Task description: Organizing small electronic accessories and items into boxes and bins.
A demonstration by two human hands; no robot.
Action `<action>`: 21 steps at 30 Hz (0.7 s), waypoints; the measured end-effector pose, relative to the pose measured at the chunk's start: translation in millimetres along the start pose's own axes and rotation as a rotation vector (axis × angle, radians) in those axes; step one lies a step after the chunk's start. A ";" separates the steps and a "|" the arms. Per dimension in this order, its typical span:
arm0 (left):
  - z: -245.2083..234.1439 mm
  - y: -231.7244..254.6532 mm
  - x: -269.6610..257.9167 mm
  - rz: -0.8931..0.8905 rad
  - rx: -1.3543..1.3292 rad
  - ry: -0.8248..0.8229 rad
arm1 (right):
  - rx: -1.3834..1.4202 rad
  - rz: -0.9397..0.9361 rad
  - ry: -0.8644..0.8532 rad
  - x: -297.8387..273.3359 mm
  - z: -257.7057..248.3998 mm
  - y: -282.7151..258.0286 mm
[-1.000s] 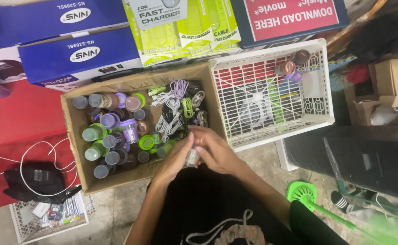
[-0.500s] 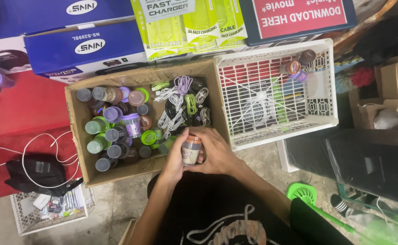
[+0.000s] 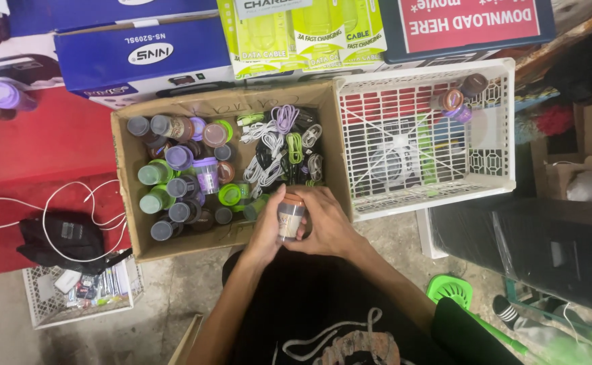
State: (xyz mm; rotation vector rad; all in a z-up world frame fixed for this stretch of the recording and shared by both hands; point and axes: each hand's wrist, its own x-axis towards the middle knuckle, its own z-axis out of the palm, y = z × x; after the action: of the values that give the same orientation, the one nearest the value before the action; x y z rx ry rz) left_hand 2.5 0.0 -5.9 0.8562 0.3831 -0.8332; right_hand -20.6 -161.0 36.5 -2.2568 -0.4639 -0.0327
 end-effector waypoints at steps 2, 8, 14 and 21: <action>-13.2 3.8 -2.3 0.037 0.078 0.020 | 0.051 0.036 -0.065 7.9 -4.4 -10.1; -35.9 45.5 -34.9 0.285 1.081 0.320 | 0.043 0.071 -0.054 -3.6 -14.7 20.1; -99.7 26.4 -29.9 0.412 1.856 0.527 | -0.138 0.216 0.266 -16.8 -58.5 95.2; -103.0 22.5 -30.4 0.287 1.811 0.546 | -0.427 0.319 0.493 -34.1 -115.4 241.5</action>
State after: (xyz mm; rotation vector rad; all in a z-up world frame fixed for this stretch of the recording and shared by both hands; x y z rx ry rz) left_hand 3.0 104.5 -39.5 2.7669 -0.1672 -0.4871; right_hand 44.2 -401.7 -66.8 -2.5927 0.1876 -0.5549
